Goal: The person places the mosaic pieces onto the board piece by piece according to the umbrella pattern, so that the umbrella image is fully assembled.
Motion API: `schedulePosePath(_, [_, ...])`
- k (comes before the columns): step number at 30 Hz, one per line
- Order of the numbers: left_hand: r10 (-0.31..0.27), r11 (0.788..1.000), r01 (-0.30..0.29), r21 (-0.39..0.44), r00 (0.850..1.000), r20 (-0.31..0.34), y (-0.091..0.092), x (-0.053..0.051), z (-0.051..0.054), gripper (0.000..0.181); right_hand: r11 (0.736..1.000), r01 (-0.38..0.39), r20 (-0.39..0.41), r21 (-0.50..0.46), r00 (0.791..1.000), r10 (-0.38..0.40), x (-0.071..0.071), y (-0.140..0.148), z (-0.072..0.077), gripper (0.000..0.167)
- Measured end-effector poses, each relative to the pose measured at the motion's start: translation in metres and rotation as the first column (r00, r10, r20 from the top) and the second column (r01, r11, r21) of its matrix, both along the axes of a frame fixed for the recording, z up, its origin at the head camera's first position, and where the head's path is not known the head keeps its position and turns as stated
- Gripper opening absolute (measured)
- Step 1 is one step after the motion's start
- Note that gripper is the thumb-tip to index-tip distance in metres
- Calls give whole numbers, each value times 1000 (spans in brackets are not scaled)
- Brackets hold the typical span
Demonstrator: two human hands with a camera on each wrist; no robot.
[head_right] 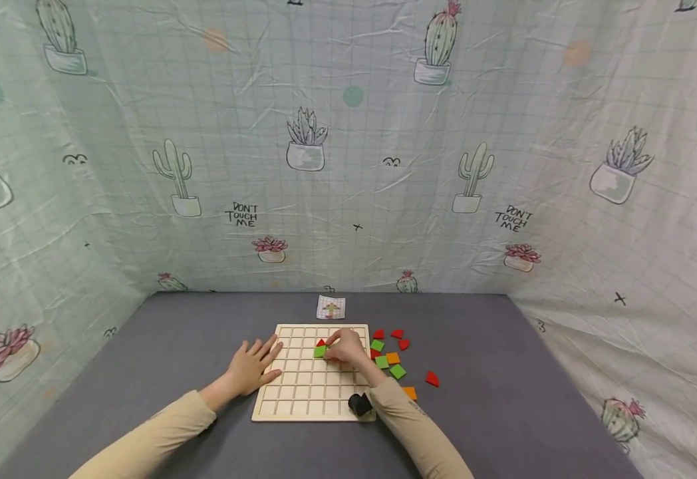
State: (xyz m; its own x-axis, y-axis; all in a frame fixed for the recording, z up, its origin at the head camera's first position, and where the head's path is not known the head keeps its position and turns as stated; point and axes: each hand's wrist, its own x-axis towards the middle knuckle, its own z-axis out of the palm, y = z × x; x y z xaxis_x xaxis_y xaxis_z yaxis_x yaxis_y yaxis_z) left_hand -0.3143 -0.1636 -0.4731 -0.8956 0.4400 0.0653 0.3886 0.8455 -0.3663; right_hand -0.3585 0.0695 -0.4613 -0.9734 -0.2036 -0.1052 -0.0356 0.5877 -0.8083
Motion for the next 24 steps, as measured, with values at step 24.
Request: schedulePosePath(24, [-1,1000,1,3,1000,5,1,3,3,59,993,-53,24,-102,998,56,-2,12,4,23])
